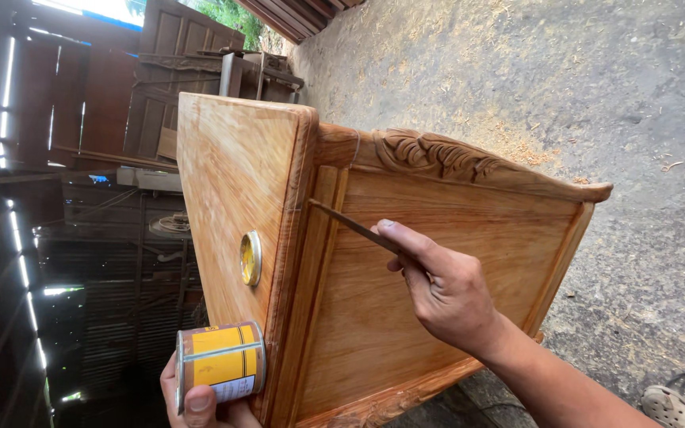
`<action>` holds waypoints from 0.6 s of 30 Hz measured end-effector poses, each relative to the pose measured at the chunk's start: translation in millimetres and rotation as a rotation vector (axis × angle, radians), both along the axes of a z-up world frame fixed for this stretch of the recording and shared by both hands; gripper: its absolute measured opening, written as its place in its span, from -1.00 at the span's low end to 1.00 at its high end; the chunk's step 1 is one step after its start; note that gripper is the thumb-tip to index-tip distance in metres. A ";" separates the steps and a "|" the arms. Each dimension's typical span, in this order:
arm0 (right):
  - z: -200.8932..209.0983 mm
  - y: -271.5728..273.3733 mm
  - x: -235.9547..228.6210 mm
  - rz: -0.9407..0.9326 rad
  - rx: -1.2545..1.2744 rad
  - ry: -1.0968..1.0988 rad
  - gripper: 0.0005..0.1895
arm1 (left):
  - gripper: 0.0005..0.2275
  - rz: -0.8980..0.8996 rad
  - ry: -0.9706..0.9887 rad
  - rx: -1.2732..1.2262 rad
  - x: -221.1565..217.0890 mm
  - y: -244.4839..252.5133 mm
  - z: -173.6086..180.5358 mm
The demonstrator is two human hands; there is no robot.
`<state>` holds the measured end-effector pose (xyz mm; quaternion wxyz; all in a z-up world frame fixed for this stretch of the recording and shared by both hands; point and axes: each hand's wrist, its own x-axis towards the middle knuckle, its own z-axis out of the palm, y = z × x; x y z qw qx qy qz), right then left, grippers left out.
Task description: The person uses a small metal tool to scoop a brown finish from a can and applies it to the carved edges and corners of a wooden cabinet. They repeatedly dip the tool into the can and spread the finish along the wood grain.
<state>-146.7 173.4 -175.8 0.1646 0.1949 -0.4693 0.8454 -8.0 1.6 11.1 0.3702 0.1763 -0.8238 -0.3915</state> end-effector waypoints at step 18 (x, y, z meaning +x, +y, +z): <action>-5.0 6.9 -17.4 -0.012 0.135 0.057 -0.56 | -0.04 -0.027 0.041 0.072 0.0 2.4 -2.7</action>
